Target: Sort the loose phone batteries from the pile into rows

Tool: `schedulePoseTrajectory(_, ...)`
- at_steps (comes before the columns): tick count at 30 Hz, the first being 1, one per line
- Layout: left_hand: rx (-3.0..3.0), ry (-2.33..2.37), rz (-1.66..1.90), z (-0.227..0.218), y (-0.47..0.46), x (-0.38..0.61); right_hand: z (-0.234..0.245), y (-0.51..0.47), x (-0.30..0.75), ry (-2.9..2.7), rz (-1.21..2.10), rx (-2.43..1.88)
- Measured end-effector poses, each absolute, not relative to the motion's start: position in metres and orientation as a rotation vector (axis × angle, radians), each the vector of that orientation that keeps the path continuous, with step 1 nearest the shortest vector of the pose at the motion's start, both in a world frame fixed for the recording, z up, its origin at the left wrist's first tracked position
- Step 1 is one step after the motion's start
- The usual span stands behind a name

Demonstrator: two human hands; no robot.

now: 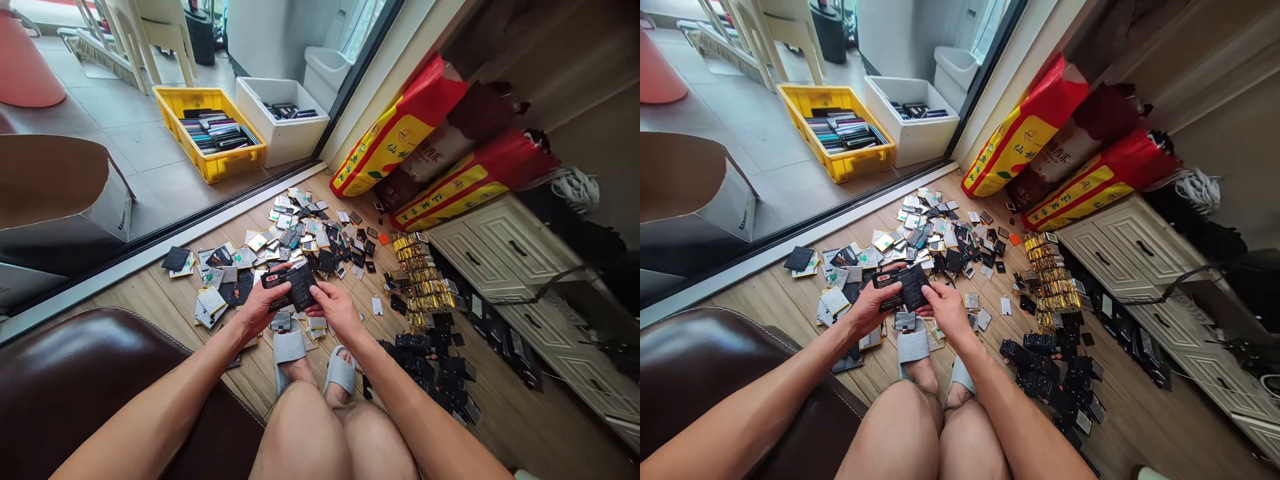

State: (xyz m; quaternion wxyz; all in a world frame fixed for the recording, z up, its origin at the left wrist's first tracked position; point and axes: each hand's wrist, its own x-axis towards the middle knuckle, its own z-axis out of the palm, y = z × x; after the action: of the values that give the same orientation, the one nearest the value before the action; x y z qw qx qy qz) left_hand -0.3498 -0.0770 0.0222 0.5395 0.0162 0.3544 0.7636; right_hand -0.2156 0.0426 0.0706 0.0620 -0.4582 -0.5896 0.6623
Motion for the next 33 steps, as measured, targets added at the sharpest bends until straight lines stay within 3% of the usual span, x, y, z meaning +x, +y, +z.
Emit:
schedulePoseTrajectory(5,0.263,0.944,1.836,0.031,-0.079,-0.351,0.093,0.040,-0.213,-2.072,1.851,-1.260)
schedulePoseTrajectory(11,0.584,1.099,1.784,0.036,-0.082,-0.354,0.125,0.037,-0.219,-2.321,1.235,-0.995)
schedulePoseTrajectory(15,0.721,1.183,1.804,0.047,-0.085,-0.352,0.133,0.036,-0.212,-2.384,1.071,-0.794)
schedulePoseTrajectory(18,0.737,1.215,1.811,0.060,-0.087,-0.349,0.134,0.039,-0.203,-2.316,1.113,-0.769)
schedulePoseTrajectory(24,0.481,1.147,1.796,0.061,-0.083,-0.344,0.138,0.054,-0.198,-2.069,1.603,-0.912)
schedulePoseTrajectory(30,0.259,0.973,1.681,0.048,-0.080,-0.341,0.134,0.049,-0.209,-2.431,1.358,-0.806)
schedulePoseTrajectory(33,0.054,0.809,1.572,0.050,-0.077,-0.342,0.126,0.048,-0.214,-2.289,1.485,-0.997)
